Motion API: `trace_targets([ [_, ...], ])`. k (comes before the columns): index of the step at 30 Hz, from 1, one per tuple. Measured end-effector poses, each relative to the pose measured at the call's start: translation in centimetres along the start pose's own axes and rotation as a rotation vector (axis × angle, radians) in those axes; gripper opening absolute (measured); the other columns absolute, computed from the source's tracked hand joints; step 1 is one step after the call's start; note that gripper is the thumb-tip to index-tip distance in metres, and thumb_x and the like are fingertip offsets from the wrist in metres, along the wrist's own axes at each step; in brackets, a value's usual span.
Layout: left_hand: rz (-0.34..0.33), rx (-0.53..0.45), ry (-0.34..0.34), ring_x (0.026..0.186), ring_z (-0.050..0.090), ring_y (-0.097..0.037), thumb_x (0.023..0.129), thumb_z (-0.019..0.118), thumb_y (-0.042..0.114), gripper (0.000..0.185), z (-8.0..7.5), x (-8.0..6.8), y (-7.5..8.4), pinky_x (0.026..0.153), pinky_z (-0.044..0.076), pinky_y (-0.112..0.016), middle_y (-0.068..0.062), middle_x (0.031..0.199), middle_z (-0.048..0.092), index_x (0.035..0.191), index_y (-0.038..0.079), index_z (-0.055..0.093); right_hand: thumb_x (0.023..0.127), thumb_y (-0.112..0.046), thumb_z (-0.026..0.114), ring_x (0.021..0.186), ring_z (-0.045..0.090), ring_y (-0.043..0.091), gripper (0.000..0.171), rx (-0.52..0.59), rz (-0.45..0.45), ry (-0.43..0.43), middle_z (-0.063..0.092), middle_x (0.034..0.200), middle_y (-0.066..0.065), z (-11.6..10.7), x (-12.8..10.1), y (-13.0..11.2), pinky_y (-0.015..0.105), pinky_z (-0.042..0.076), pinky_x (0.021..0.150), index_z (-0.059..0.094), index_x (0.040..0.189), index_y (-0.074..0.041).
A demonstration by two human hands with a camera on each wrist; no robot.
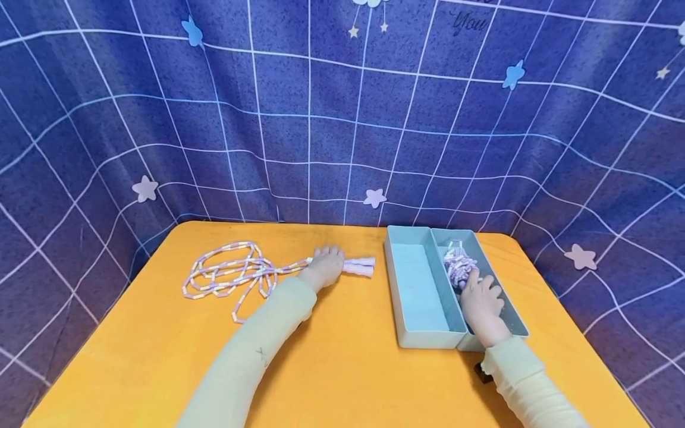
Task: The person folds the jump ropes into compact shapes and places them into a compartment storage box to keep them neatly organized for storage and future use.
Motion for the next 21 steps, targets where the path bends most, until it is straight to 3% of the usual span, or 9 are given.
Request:
trace_targets([
  [9, -0.012, -0.027, 0.046, 0.107, 0.047, -0.032, 0.099, 0.033, 0.003, 0.022, -0.4, -1.0, 0.2, 0.088, 0.040, -0.048, -0.015, 0.115, 0.049, 0.117, 0.003, 0.046, 0.087, -0.029, 0.064, 0.100, 0.041, 0.059, 0.062, -0.068, -0.086, 0.081, 0.038, 0.109, 0.040, -1.9, -1.1, -0.2, 0.067, 0.038, 0.075, 0.029, 0.126, 0.006],
  [15, 0.014, 0.010, 0.145, 0.093, 0.055, -0.031, 0.097, 0.038, 0.004, 0.011, -1.2, -1.7, 0.5, 0.078, 0.041, -0.042, -0.011, 0.102, 0.061, 0.104, 0.006, 0.045, 0.083, -0.028, 0.067, 0.088, 0.043, 0.053, 0.062, -0.091, -0.179, 0.224, 0.041, 0.099, 0.037, -3.4, -2.0, -0.7, 0.058, 0.040, 0.062, 0.034, 0.124, 0.004],
  [21, 0.021, 0.028, 0.189, 0.097, 0.057, -0.032, 0.097, 0.037, 0.002, 0.017, -2.6, -2.8, 0.9, 0.083, 0.042, -0.045, -0.011, 0.110, 0.061, 0.113, 0.005, 0.042, 0.078, -0.030, 0.072, 0.082, 0.044, 0.049, 0.064, -0.080, -0.282, 0.353, 0.043, 0.097, 0.033, -6.1, -3.2, -3.0, 0.053, 0.038, 0.055, 0.038, 0.122, 0.001],
])
Point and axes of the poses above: each hand's wrist, its own x-axis towards the middle knuckle, its own z-axis out of the palm, y = z × x, the point moved 1 cm from there along x, towards the middle knuckle
